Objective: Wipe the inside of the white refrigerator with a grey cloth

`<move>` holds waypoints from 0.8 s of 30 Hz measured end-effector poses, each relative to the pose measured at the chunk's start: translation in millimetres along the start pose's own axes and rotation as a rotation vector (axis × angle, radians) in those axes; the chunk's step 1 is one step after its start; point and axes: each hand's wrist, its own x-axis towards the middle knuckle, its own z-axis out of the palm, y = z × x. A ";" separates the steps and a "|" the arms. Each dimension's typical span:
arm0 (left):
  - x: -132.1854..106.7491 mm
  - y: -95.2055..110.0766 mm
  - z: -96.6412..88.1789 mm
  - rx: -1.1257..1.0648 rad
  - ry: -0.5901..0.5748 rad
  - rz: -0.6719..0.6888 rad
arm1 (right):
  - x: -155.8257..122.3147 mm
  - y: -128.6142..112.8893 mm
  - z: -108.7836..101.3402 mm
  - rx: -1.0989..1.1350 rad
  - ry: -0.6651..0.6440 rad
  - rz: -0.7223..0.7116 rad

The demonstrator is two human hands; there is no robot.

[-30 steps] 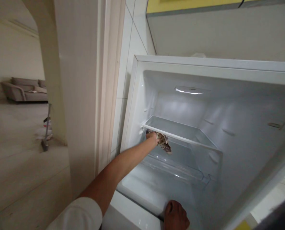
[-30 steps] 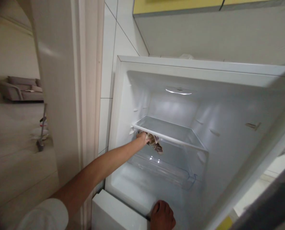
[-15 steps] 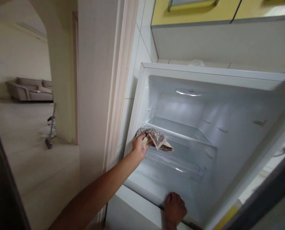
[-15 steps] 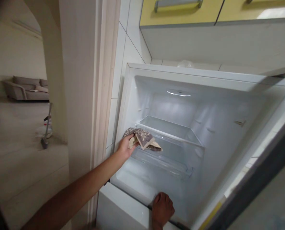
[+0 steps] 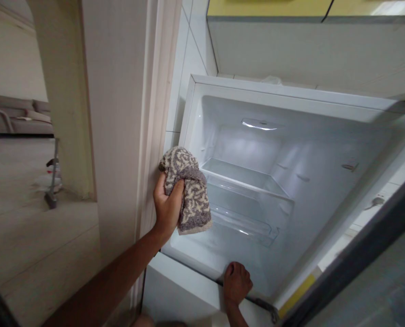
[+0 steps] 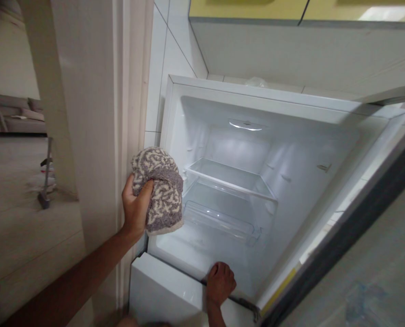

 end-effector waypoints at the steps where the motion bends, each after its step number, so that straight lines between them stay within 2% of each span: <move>1: 6.2 0.8 6.1 0.012 -0.018 0.068 | 0.3 -0.6 -0.5 0.001 0.006 0.001; 4: 31.6 -2.4 32.0 0.074 -0.056 0.245 | 0.9 -1.8 -1.1 -0.002 0.019 -0.010; 7: 59.8 -11.7 65.1 0.174 -0.046 0.391 | 0.5 -1.2 0.5 -0.008 0.022 -0.026; 9: 74.8 -18.2 87.1 0.292 -0.024 0.481 | 0.0 -0.3 1.6 -0.011 0.018 -0.034; 11: 85.0 -23.4 106.7 0.459 -0.054 0.568 | -0.3 0.4 2.0 -0.011 0.015 -0.035; 16: 99.0 -35.9 141.1 0.859 -0.385 0.723 | 0.7 0.6 2.5 0.000 0.043 -0.051; 20: 108.3 -56.9 155.9 1.174 -0.638 0.685 | -0.6 1.6 8.2 -0.005 0.078 -0.063; 24: 111.6 -82.0 162.3 1.272 -0.749 0.640 | -2.7 3.9 16.9 -0.019 0.074 -0.077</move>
